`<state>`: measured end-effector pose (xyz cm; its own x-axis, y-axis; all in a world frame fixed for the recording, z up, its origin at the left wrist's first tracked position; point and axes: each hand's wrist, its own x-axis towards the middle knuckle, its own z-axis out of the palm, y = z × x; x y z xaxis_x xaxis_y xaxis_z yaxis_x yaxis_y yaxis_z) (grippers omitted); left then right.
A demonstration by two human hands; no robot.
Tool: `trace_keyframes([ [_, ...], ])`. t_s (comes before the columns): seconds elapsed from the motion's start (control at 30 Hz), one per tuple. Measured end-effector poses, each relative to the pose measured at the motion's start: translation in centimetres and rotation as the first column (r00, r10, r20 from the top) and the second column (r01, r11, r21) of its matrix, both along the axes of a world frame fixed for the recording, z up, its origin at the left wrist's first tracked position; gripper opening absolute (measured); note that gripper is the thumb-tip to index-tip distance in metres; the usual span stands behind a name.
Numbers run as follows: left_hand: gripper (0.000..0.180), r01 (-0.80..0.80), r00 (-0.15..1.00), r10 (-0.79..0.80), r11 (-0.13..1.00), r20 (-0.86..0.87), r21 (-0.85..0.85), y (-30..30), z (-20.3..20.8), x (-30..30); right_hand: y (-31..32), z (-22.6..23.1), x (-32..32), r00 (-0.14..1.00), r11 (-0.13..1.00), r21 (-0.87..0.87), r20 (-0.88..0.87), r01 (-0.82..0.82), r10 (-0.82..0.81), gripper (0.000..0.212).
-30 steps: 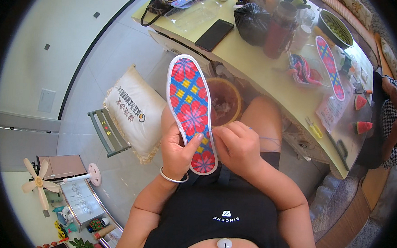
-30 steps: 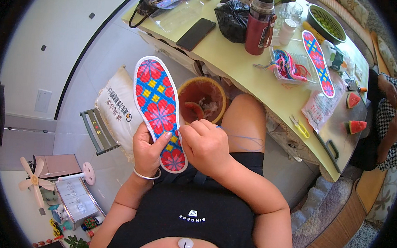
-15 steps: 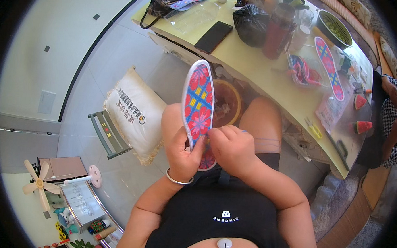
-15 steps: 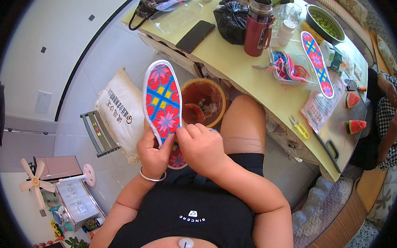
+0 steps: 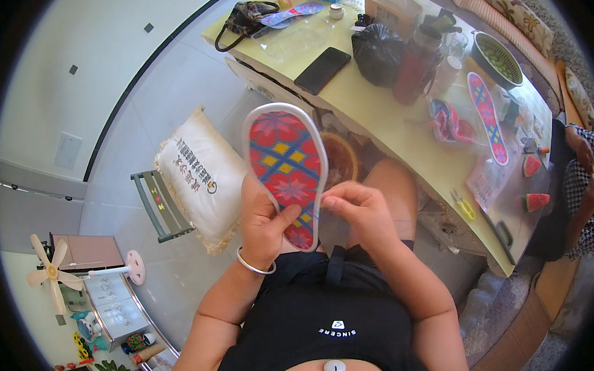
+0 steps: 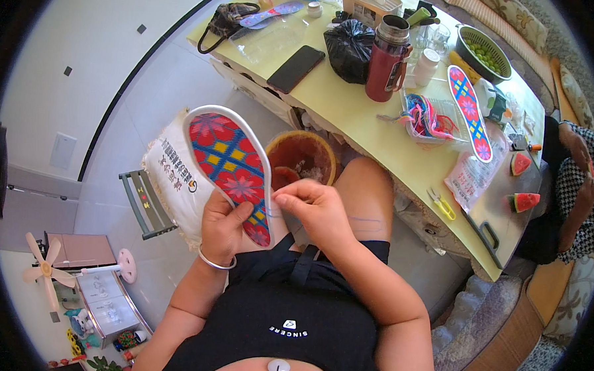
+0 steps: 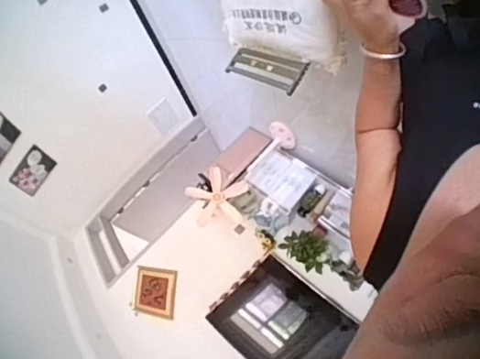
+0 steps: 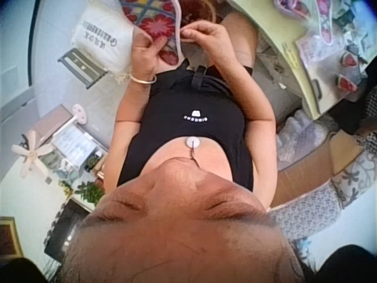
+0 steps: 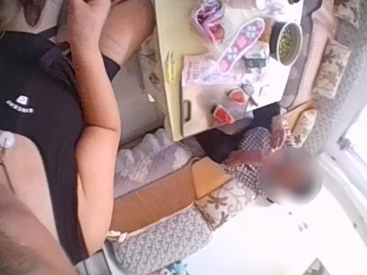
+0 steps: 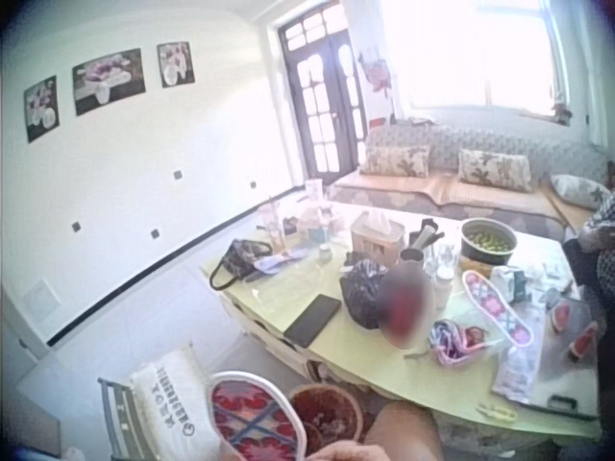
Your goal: The person sews a pattern onto a shoe insole by hand with a needle and thread while sitting at a table.
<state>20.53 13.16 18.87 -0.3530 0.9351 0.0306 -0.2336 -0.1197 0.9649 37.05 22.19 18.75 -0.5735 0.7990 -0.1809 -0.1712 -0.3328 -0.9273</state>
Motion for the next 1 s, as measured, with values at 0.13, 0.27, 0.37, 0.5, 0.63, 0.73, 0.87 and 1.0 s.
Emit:
trace_keyframes([
  [0.13,0.033,0.077,0.994,-0.08,0.996,0.076,0.035,0.4,0.9,1.1,-0.3,-1.7,-0.5,0.945,0.808,-0.537,-0.321,-0.241,0.068,0.007],
  [0.27,0.032,0.116,0.993,-0.117,0.99,0.018,0.077,0.2,1.0,1.6,0.1,-2.6,-0.8,0.93,0.814,-0.565,-0.357,-0.135,-0.094,0.004],
  [0.37,0.031,0.071,0.977,-0.053,0.995,-0.207,0.077,-0.2,0.3,0.4,2.8,-3.9,0.5,0.89,0.807,-0.59,-0.37,-0.003,-0.267,0.006],
  [0.5,0.041,-0.095,0.994,0.087,0.989,0.071,0.117,-0.8,1.3,-3.1,7.4,-5.4,8.8,0.543,0.78,-0.624,-0.67,-0.045,-0.505,0.016],
  [0.63,0.016,-0.422,0.881,0.394,0.904,0.261,0.059,-2.4,2.9,-11.2,13.0,-5.4,26.9,0.433,0.861,-0.398,-0.747,0.315,-0.504,0.007],
  [0.73,0.014,-0.376,0.812,0.174,0.886,0.556,0.272,-7.1,1.6,-20.4,14.4,-6.4,40.3,0.371,0.649,-0.314,-0.617,0.693,-0.694,0.008],
  [0.87,0.014,-0.288,0.66,0.023,0.931,0.751,0.225,-6.2,1.5,-17.6,11.7,-2.3,39.6,0.138,0.19,-0.046,-0.529,0.981,-0.838,0.011],
  [1.0,0.022,0.095,0.396,-0.379,0.923,0.837,0.373,-2.1,-0.9,-9.7,8.1,-0.1,18.1,0.451,0.354,0.397,-0.184,0.847,-0.873,0.019],
])
